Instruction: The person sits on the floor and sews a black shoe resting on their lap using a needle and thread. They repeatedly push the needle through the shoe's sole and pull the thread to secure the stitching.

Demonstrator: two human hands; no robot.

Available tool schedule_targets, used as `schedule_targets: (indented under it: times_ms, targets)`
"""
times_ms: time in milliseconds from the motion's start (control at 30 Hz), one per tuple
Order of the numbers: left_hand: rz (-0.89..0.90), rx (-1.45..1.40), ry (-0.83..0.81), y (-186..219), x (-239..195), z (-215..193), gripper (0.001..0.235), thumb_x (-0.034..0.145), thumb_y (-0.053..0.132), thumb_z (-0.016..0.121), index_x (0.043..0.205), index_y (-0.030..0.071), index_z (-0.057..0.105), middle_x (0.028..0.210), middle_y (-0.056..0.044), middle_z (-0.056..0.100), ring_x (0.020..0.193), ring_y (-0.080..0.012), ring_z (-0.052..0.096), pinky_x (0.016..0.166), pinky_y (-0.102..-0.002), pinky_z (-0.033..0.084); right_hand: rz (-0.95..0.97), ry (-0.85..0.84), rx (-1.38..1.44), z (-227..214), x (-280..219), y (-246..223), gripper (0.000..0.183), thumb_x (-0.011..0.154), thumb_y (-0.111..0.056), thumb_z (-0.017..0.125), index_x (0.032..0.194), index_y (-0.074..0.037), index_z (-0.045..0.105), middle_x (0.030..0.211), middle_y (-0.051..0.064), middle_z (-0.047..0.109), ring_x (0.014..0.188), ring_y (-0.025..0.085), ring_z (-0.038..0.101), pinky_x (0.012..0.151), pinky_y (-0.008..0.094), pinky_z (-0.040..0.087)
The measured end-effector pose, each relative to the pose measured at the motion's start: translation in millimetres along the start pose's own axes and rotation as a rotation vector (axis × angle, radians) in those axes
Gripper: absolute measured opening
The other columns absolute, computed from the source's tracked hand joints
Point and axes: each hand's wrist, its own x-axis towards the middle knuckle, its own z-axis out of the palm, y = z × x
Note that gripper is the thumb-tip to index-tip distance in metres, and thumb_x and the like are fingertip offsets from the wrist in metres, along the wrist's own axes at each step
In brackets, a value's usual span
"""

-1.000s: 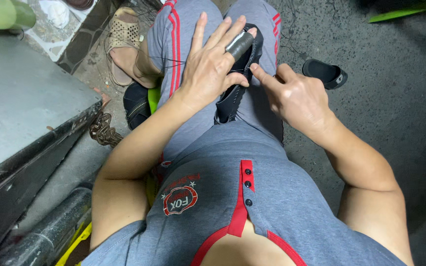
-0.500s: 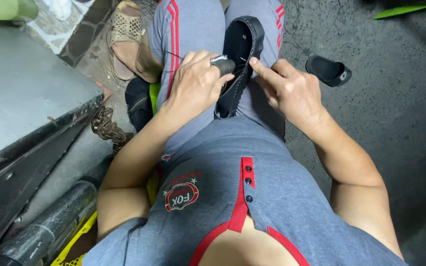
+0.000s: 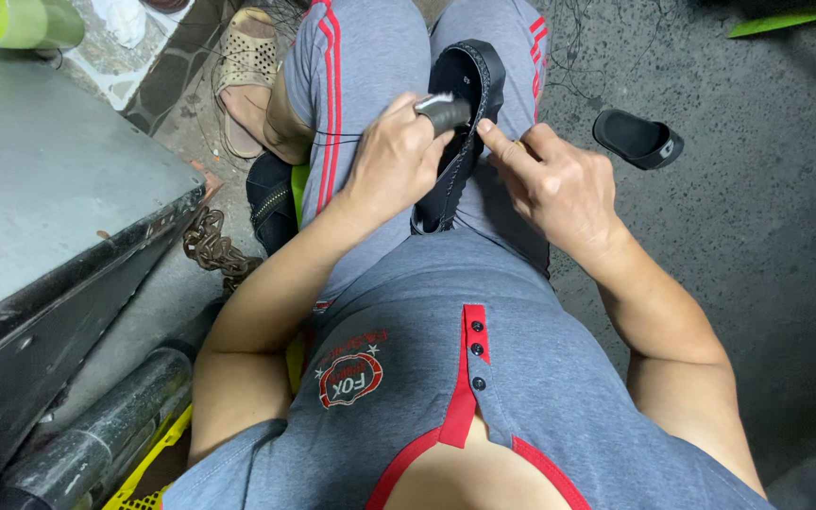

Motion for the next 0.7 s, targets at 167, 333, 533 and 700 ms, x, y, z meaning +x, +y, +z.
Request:
schedule_targets:
  times_ms: [167,333,533,700]
  targets:
    - [-0.258,-0.284,-0.208,5,5,-20,0.032,0.088,-0.007,0.055,0.119,0.001,0.048,0.080,-0.004,0.061,0.068,-0.0167,0.062,0.065,-0.034,0.056,-0.006,-0.081,-0.085,-3,-6,6,0.047,0.100,-0.035,0.059,0.146,-0.033,0.050,0.081,-0.001,0.051,0.046,0.025,0.053,0.031,0.039,0.041]
    - [-0.320,-0.342,-0.238,12,26,-18,0.033,0.086,0.004,0.062,0.115,0.009,0.049,0.072,0.002,0.060,0.064,-0.0142,0.057,0.064,-0.031,0.046,0.104,-0.506,-0.067,-56,-3,25,0.055,0.096,-0.038,0.046,0.149,-0.047,0.037,0.081,0.001,0.062,0.055,0.031,0.063,0.040,0.044,0.049]
    - [-0.041,-0.026,0.001,15,15,-8,0.026,0.088,-0.004,0.059,0.113,-0.001,0.052,0.087,-0.012,0.060,0.081,-0.0285,0.060,0.075,-0.043,0.050,0.094,-0.563,0.189,-64,-33,46,0.052,0.097,-0.029,0.044,0.148,-0.037,0.039,0.104,0.003,0.070,0.070,0.032,0.067,0.050,0.045,0.049]
    - [-0.014,0.102,0.025,39,-11,-28,0.006,0.090,-0.003,0.057,0.091,-0.004,0.062,0.083,-0.015,0.058,0.079,-0.0319,0.061,0.066,-0.038,0.050,0.212,-0.290,0.637,-27,-25,21,0.050,0.086,-0.029,0.068,0.133,-0.016,0.057,0.075,0.024,0.066,0.072,0.047,0.064,0.060,0.056,0.049]
